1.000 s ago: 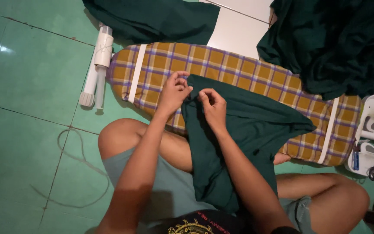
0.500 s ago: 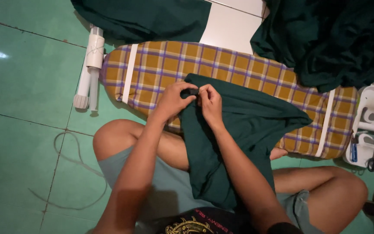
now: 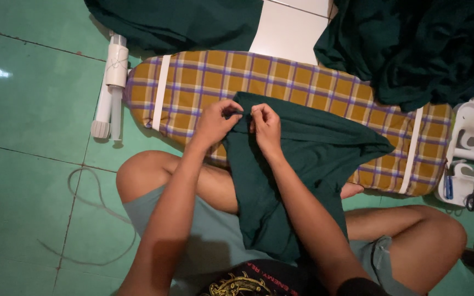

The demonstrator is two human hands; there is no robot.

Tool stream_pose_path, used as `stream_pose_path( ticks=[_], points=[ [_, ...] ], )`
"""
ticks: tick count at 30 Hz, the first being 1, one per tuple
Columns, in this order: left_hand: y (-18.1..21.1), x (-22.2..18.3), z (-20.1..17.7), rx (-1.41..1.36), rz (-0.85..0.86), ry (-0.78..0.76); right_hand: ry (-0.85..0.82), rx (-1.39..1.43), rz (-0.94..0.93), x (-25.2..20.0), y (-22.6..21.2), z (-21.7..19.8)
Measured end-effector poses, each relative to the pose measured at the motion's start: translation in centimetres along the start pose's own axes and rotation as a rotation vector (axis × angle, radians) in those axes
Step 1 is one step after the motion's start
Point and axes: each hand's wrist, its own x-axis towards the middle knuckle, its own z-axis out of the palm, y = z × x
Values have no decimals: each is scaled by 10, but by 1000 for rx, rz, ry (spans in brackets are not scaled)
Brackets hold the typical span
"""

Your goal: Arranging and folding green fabric on an ironing board while sitting on the floor.

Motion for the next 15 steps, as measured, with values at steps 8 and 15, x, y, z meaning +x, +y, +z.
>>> stream_pose_path(
  ticks=[8, 15],
  points=[
    [-28, 11, 0, 5, 67, 78, -38, 83, 42, 3, 16, -19],
    [-19, 4, -7, 160, 70, 120, -438, -673, -229, -43, -88, -121]
  ],
)
